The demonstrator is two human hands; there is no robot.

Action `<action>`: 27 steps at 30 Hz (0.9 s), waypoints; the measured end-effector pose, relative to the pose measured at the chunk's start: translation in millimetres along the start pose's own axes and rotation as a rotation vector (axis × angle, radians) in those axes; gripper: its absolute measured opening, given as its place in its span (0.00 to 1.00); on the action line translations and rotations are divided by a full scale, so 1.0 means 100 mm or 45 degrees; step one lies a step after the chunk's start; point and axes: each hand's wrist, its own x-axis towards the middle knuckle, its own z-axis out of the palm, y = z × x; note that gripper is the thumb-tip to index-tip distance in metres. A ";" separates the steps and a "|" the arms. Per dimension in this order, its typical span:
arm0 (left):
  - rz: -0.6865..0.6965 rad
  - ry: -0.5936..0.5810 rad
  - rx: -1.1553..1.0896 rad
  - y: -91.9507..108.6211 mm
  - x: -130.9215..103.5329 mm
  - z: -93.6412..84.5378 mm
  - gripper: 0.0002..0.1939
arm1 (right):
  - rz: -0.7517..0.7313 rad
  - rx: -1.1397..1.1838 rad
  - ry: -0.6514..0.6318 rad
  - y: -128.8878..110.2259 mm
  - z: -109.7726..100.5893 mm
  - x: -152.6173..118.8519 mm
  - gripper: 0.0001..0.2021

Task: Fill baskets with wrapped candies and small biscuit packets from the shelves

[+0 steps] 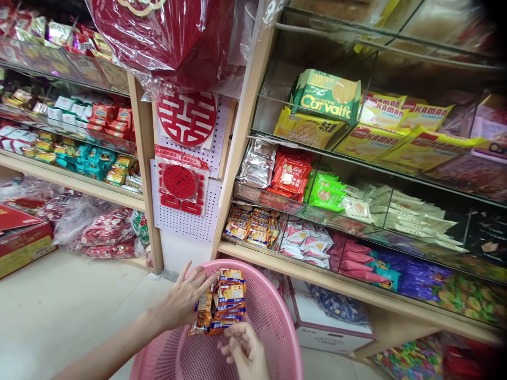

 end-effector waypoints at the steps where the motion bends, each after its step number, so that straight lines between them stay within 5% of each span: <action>1: -0.004 -0.011 0.012 0.00 0.00 0.01 0.43 | -0.004 0.000 0.002 0.00 -0.01 0.01 0.22; 10: -0.084 -0.109 0.083 0.07 0.10 -0.10 0.45 | -0.035 -0.066 -0.111 0.02 0.02 0.16 0.17; 19: -0.033 0.011 -0.078 -0.09 0.00 0.07 0.46 | -0.116 -0.254 -0.243 -0.61 -0.07 0.35 0.11; 27: -0.018 0.159 -0.063 -0.16 -0.09 0.09 0.45 | -0.579 -0.696 0.005 -1.18 -0.39 1.26 0.09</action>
